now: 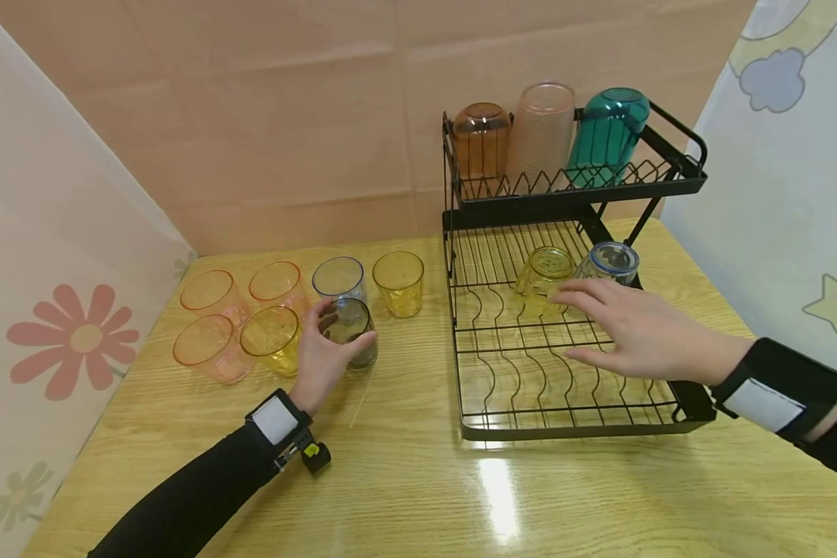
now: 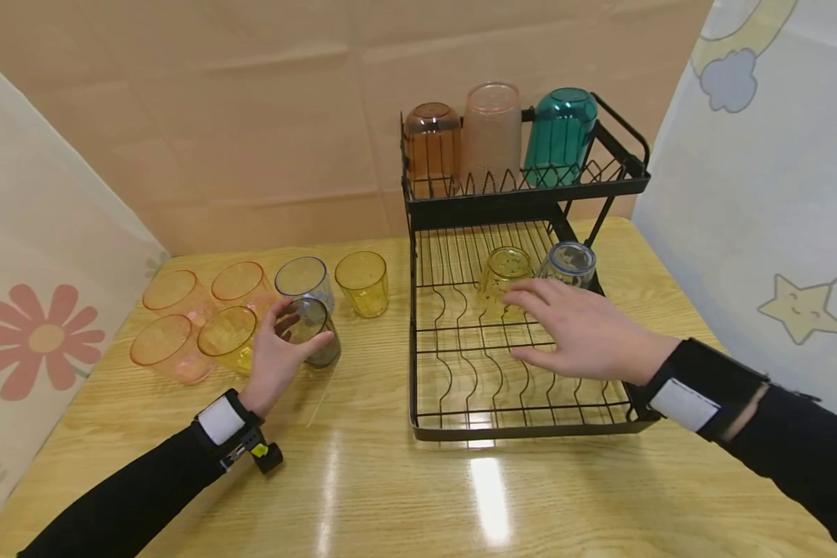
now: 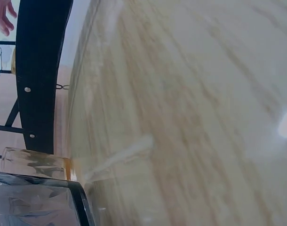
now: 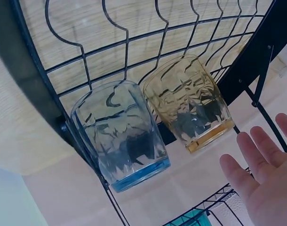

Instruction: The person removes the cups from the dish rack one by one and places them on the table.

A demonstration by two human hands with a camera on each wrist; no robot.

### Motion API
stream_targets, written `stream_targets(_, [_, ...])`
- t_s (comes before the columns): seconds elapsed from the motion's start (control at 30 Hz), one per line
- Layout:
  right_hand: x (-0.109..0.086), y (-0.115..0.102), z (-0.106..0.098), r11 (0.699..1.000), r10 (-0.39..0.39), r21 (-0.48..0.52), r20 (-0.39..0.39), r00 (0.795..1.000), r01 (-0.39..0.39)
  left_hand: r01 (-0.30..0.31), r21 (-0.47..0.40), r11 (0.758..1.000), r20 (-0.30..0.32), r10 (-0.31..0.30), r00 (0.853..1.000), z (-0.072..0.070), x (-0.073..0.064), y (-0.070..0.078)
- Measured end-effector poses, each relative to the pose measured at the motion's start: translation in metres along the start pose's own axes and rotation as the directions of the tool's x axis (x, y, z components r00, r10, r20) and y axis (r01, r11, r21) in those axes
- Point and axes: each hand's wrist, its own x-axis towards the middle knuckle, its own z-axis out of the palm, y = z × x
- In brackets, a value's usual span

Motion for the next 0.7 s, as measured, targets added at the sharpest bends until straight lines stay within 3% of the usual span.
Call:
stream_targets(0.2, [0.0,0.004,-0.003,1.0,-0.007,-0.012,-0.017,1.0,0.007,-0.033,0.056,0.998,-0.01,0.034,0.999,0.0,0.001,-0.005])
stream_targets(0.4, [-0.006,0.014,-0.01,0.999,0.034,-0.015,0.003,0.999,-0.034,-0.072,0.21,0.975,0.039,0.065,0.997,-0.004,0.001,0.0])
stream_targets(0.53, [-0.01,0.023,-0.014,0.996,0.081,-0.031,0.011,0.997,-0.08,-0.138,0.338,0.931,0.13,0.099,0.987,-0.011,0.003,0.006])
stream_targets(0.7, [-0.014,0.034,-0.018,0.991,0.114,-0.071,0.01,0.993,-0.113,-0.266,0.458,0.848,0.195,0.196,0.961,-0.018,0.005,0.014])
